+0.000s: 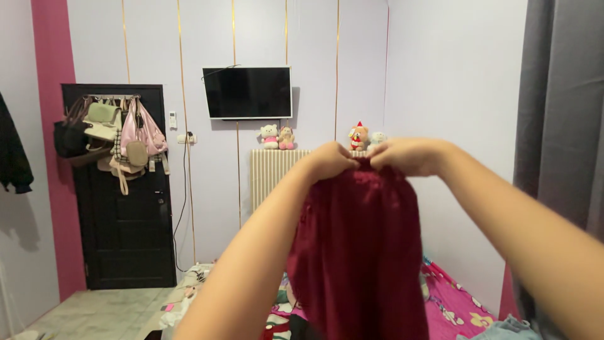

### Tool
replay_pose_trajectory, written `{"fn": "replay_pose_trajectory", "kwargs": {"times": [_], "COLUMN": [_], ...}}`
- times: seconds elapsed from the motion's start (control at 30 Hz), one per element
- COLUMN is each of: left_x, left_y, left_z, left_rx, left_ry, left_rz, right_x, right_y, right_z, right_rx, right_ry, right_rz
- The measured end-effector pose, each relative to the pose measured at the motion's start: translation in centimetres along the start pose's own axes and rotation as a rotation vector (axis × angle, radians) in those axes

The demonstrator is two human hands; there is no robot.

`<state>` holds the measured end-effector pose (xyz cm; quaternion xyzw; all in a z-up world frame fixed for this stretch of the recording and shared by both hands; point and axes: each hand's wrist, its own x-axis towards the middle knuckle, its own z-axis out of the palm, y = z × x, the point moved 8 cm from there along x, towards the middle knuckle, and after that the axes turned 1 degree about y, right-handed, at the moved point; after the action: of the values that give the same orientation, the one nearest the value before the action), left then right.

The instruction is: Folding various items of clothing including a sweater, pants, and shorts on a bed.

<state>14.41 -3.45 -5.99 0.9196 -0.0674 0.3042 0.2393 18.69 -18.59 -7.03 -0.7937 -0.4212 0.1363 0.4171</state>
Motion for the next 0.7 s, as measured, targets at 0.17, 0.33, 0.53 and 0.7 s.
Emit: {"fn": "replay_pose_trajectory", "kwargs": {"times": [0.17,0.33,0.53,0.7], "left_x": [0.3,-1.3,-3.2,-2.8], "left_y": [-4.4,-6.5,-7.5,-12.3], "left_z": [0.8,0.7,2.9,5.7], "left_rx": [-0.052,-0.003,-0.021,-0.132], "left_ry": [0.096,0.175,0.086,0.306], "left_rz": [-0.074,-0.135,-0.219,-0.283], "right_x": [-0.6,0.4,3.4,1.9], "right_y": [1.7,4.0,7.8,8.0], "right_z": [2.0,3.3,5.4,7.2], "right_rx": [-0.051,-0.067,-0.161,-0.354], "right_ry": [-0.028,-0.067,-0.061,0.313], "right_rz": [0.058,0.083,0.076,0.200]}}
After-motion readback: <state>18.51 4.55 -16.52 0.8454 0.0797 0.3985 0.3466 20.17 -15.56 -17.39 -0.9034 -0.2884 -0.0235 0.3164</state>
